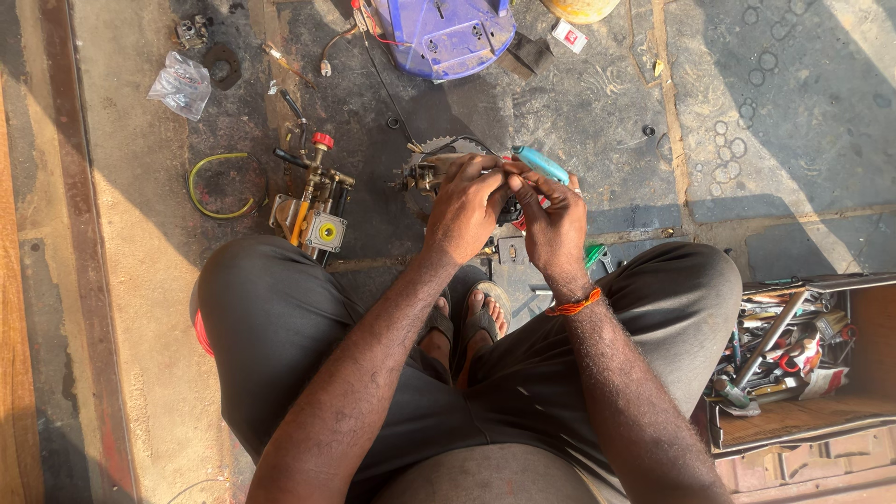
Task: The person sits on the floor and uses a screwdriver to tighten screws on a small engine block. They rotate the engine to access different sides and continue adjusting fasteners throughout the clip.
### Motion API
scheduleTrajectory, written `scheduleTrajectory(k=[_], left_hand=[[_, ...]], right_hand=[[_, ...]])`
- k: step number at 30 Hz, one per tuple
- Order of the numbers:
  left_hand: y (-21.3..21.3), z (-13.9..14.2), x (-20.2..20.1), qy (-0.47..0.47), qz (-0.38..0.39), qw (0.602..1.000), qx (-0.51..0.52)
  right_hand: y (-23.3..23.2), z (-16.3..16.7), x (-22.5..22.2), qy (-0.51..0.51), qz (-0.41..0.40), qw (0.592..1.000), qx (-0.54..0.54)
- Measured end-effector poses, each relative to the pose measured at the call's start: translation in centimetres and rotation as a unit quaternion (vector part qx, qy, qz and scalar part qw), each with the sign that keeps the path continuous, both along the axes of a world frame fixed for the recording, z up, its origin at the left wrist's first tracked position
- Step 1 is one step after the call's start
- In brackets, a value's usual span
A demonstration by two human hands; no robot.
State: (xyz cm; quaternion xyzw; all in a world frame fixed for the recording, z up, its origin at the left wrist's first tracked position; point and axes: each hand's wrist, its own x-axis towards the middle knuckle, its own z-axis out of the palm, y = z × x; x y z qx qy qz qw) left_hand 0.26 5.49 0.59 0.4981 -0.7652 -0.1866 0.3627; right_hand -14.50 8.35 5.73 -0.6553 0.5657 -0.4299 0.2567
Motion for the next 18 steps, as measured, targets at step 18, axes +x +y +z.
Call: scheduleTrajectory(k=[18], left_hand=[[0.1,1.7,0.8,-0.023,0.023,0.999,0.018]], right_hand=[[0.0,0.2,0.3,-0.034,-0.074,0.997,0.017]])
